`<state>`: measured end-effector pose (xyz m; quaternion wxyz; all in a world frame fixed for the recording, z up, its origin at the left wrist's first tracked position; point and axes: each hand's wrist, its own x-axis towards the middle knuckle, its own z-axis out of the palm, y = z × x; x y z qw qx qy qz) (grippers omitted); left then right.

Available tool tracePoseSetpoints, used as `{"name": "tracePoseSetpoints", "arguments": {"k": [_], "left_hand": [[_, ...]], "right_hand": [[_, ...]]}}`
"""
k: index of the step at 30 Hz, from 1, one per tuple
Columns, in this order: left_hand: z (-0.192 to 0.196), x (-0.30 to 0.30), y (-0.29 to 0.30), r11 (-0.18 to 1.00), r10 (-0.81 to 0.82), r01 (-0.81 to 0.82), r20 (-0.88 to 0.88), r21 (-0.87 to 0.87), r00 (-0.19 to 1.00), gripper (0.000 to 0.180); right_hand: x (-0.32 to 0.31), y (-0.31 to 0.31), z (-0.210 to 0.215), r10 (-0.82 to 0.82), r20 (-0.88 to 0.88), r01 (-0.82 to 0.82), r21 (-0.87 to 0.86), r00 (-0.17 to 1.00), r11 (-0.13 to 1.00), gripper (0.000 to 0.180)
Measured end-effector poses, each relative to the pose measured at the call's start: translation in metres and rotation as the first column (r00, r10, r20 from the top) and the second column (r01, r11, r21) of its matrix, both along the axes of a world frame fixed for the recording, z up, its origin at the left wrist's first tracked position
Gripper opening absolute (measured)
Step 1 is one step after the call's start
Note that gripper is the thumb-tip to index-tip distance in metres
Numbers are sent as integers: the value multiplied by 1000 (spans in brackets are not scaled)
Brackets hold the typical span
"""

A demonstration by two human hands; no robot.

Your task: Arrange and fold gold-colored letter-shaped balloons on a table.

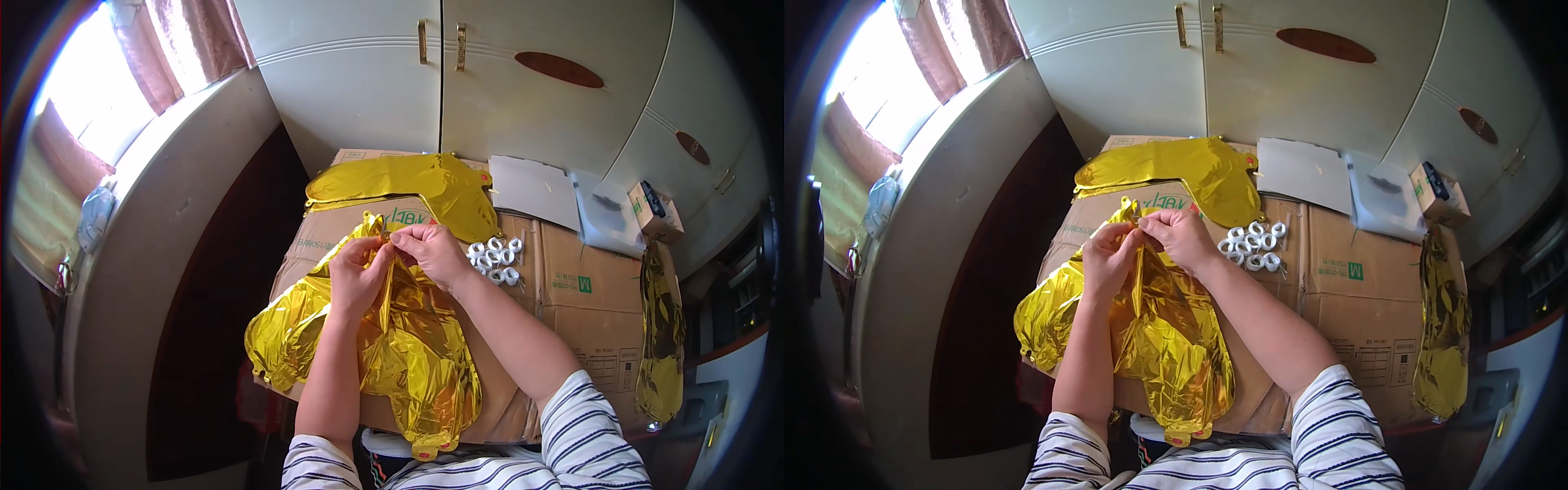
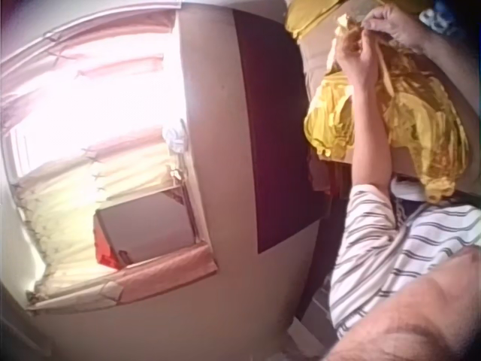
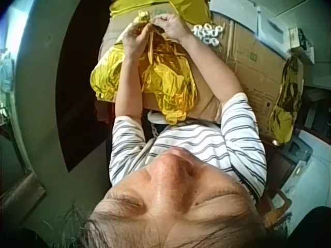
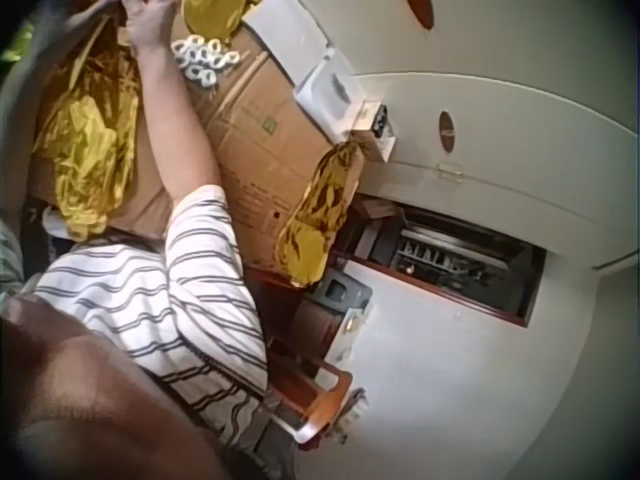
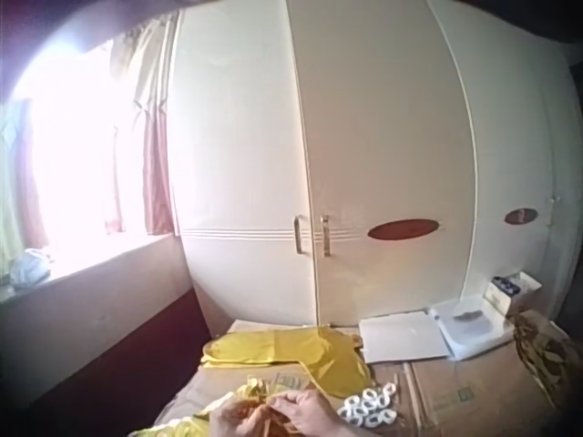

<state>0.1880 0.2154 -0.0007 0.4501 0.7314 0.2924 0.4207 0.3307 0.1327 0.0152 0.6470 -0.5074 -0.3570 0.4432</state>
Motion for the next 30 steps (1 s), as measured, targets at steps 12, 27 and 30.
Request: {"name": "tracePoseSetpoints", "arguments": {"k": [12, 27, 30], "left_hand": [[7, 1, -6, 999, 40, -41, -17, -27, 999, 21], [14, -2, 1, 969, -20, 3, -67, -247, 998, 33], [24, 2, -3, 977, 21, -57, -175, -203, 984, 32]], "right_hand": [[1, -3, -14, -46, 384, 17, 79, 922, 997, 25], [-24, -29, 1, 40, 523, 12, -96, 851, 995, 63], [-22, -22, -7, -39, 542, 37, 14, 840, 999, 63]]}}
